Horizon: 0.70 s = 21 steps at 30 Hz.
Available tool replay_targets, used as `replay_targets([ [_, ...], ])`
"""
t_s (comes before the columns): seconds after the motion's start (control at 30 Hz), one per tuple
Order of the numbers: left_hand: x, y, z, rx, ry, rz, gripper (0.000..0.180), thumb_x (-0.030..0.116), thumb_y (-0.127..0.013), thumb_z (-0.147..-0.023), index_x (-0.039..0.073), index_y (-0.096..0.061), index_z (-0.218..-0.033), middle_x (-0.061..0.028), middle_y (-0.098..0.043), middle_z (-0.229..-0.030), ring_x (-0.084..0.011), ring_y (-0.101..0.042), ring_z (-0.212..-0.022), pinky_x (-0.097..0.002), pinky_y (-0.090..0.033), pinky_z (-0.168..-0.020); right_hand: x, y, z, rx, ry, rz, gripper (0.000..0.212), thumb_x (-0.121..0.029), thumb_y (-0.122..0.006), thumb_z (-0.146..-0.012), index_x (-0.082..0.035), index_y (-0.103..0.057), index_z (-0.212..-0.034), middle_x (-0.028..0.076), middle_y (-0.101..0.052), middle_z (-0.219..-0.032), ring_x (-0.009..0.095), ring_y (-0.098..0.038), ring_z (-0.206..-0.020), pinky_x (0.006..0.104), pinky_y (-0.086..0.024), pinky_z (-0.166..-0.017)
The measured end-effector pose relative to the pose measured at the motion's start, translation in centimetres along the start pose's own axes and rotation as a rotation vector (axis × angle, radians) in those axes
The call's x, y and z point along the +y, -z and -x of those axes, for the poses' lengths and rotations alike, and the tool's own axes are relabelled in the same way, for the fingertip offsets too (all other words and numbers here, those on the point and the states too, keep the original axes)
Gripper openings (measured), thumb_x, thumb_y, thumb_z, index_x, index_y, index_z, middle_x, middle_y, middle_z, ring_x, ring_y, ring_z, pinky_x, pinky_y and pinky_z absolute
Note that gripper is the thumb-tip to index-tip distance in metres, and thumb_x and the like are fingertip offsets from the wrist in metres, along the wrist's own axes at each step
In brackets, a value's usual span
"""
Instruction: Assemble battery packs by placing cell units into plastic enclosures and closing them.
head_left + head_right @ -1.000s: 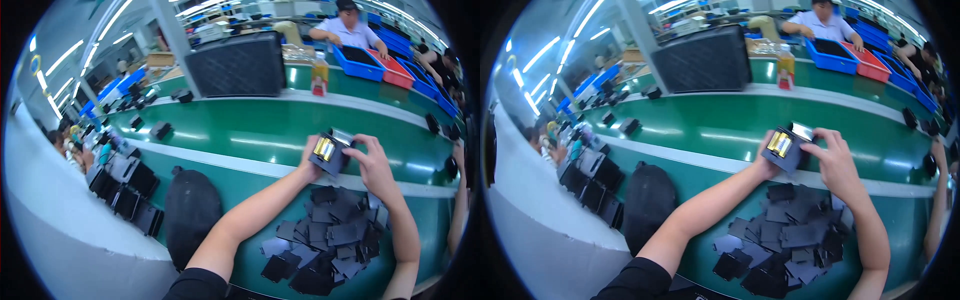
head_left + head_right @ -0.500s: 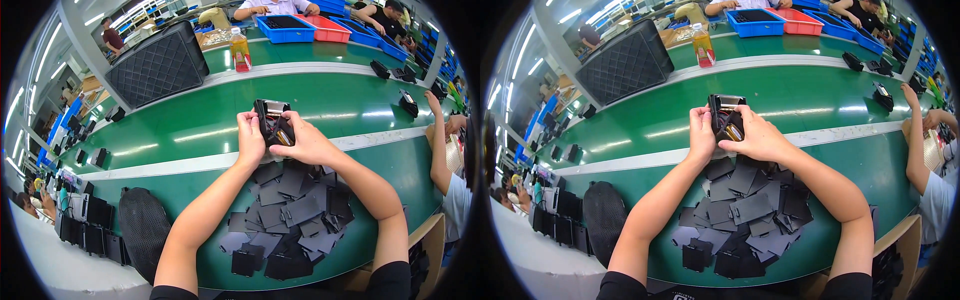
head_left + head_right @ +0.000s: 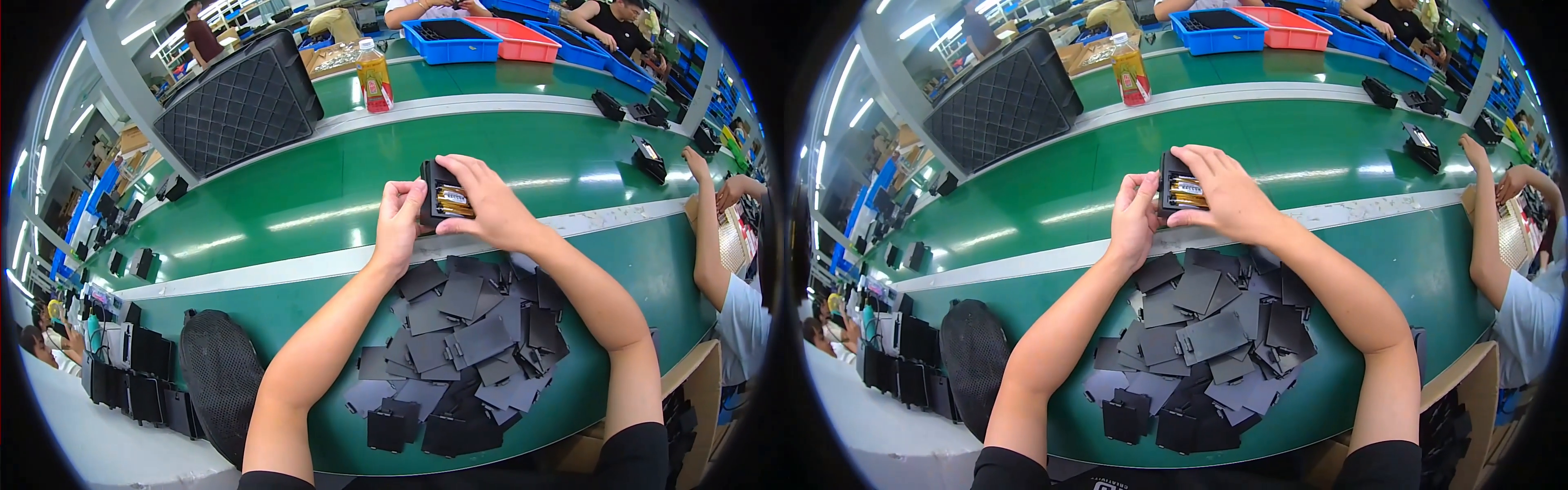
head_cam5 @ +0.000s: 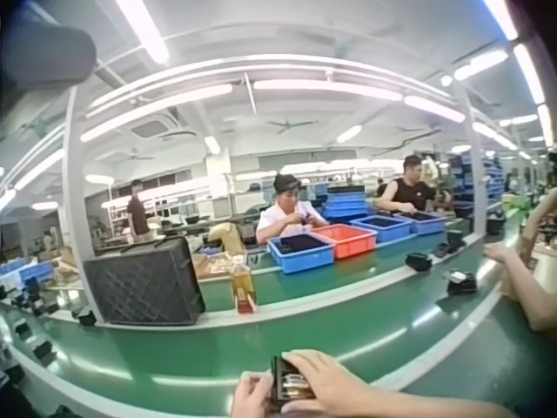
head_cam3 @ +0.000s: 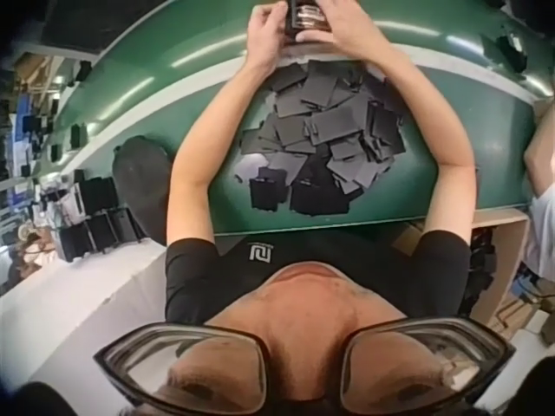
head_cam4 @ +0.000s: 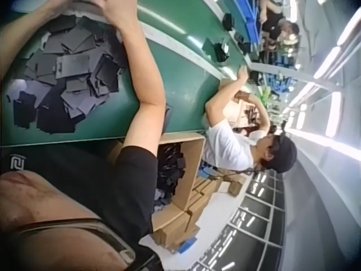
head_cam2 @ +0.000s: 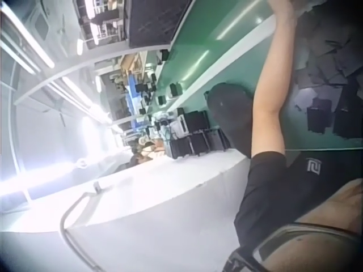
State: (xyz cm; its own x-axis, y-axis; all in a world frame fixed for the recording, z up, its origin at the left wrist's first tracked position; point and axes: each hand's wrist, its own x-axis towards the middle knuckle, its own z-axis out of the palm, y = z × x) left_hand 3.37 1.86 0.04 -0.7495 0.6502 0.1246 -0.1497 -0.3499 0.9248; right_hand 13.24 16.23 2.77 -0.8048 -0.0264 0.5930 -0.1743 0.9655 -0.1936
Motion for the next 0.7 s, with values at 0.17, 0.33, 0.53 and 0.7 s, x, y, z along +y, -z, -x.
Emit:
replay_targets([
  [0.17,-0.2,0.3,-0.2,-0.043,-0.015,0.019,0.025,0.015,-0.06,-0.095,0.004,-0.041,-0.106,-0.0151,-0.055,-0.123,-0.0152,-0.06,-0.085,-0.0233,-0.052,-0.066,1.8,-1.3,0.0,0.154,-0.178,-0.136,0.064,-0.037,-0.069,-0.087,-0.002,-0.044,-0.134,0.017,-0.052,-0.129,0.032,-0.051,-0.117,0.0389,-0.043,-0.099],
  [0.33,-0.5,0.7,-0.5,-0.101,-0.07,0.082,0.028,0.015,-0.063,-0.093,0.004,-0.04,-0.106,-0.0146,-0.054,-0.121,-0.0164,-0.061,-0.087,-0.0255,-0.053,-0.065,1.6,-0.3,-0.4,0.126,-0.614,-0.716,0.056,-0.036,-0.064,-0.092,0.0,-0.045,-0.129,0.017,-0.052,-0.124,0.03,-0.053,-0.111,0.0365,-0.044,-0.095],
  [0.53,0.9,-0.1,-0.1,-0.163,0.082,0.13,0.03,0.014,-0.062,-0.093,0.003,-0.039,-0.108,-0.0153,-0.054,-0.113,-0.0222,-0.063,-0.09,-0.0314,-0.06,-0.064,1.1,0.5,-0.2,0.039,-0.803,-1.024,0.048,-0.032,-0.063,-0.092,0.0,-0.048,-0.124,0.015,-0.055,-0.115,0.025,-0.055,-0.103,0.0315,-0.047,-0.089],
  [0.7,0.9,1.2,-1.2,0.014,0.137,0.093,0.032,0.017,-0.06,-0.095,0.001,-0.038,-0.111,-0.0165,-0.052,-0.109,-0.0281,-0.064,-0.093,-0.035,-0.063,-0.063,-0.6,2.2,-0.5,0.042,-0.428,-0.405,0.043,-0.027,-0.066,-0.089,-0.003,-0.051,-0.122,0.012,-0.058,-0.108,0.022,-0.056,-0.1,0.0307,-0.048,-0.087],
])
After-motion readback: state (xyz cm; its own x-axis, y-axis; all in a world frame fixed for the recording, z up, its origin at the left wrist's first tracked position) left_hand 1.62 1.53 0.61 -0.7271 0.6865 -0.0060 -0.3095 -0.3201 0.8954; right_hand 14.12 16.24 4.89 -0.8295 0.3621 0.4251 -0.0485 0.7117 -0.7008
